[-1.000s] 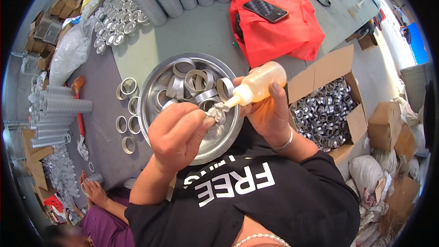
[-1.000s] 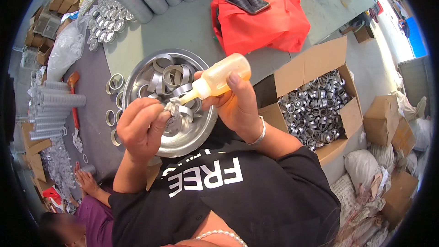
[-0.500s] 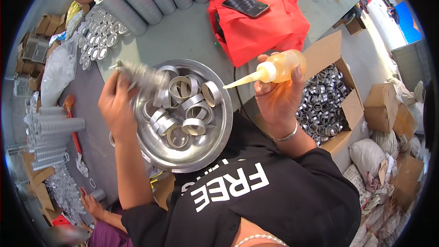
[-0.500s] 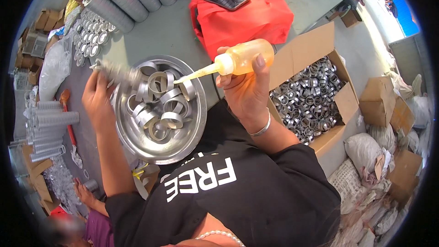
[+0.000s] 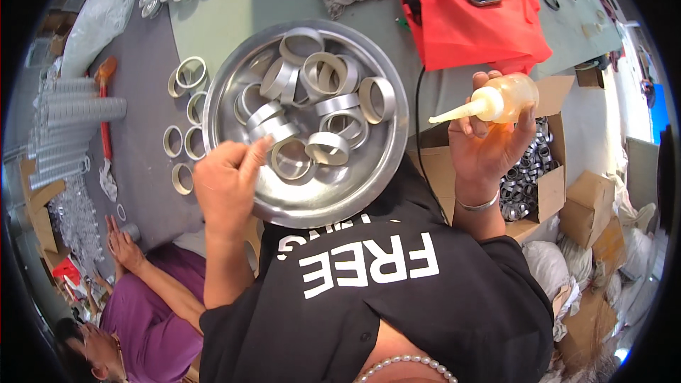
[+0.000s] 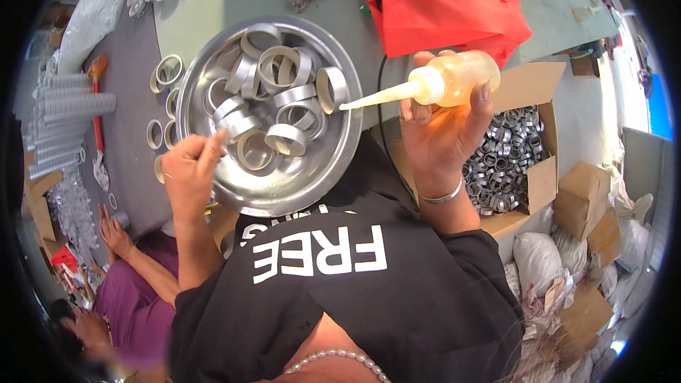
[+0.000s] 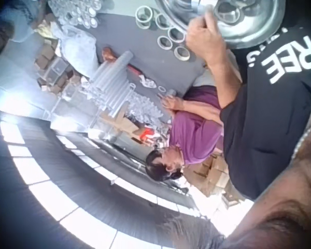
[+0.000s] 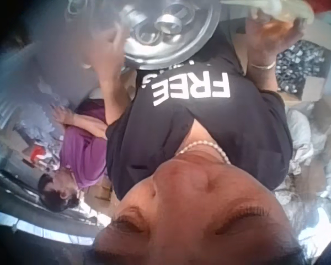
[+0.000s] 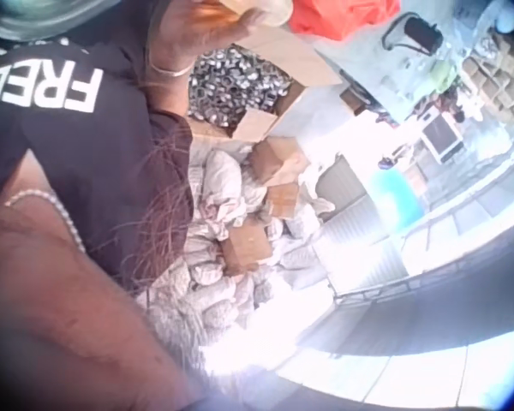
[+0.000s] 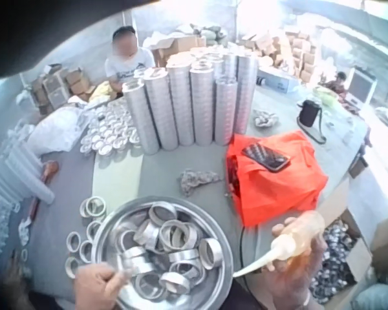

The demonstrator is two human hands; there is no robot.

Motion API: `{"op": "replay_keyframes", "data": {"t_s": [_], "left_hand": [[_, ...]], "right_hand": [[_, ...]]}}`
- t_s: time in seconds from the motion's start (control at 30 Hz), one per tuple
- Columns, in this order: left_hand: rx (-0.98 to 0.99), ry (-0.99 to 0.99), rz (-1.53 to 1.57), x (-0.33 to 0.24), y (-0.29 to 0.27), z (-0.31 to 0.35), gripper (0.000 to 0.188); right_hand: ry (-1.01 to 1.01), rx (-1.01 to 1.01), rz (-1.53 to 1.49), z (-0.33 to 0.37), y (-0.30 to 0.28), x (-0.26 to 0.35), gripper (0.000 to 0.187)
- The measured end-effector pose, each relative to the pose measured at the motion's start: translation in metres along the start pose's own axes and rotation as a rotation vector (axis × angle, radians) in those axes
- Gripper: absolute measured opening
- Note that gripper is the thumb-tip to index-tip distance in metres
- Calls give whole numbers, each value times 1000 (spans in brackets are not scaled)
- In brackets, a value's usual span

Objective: The person applies a viscous liquid from a squeeze bottle onto the inner edges of small metal rings. They pick up each ring from a metal tray, apply the liquid, and place the ring onto a flat work surface. The person occasionally wipes the bottle nozzle with a cloth.

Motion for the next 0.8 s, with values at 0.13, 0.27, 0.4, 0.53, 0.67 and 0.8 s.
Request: {"op": "replay_keyframes", "data": {"t_s": [0.13, 0.27, 0.4, 0.53, 0.67, 0.8], "left_hand": [[8, 94, -284, -3, 23, 28, 55], [147, 121, -264, -16, 51, 22, 66], [201, 177, -195, -20, 54, 21, 59], [276, 127, 410, -15, 22, 32, 58], [-17, 112, 1168, 29, -6, 46, 65], [-589, -264, 681, 102, -31, 70, 54]], "right_hand": [[74, 44, 8, -1, 9, -16, 60], [58, 62, 66, 0, 10, -18, 65], [42, 51, 125, 2, 9, -11, 62], [68, 130, 93, 6, 9, -8, 67], [53, 50, 83, 5, 3, -12, 64], [75, 44, 111, 6, 9, -24, 61]]}}
Point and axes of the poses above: each hand's wrist, its own z-axis away from the middle knuckle, its own y-axis out of the palm, x = y × z, the point moved 5 cm from there along -z, towards the middle knuckle, and after that the axes turned 6 degrees about -x, right-handed, at the moved point
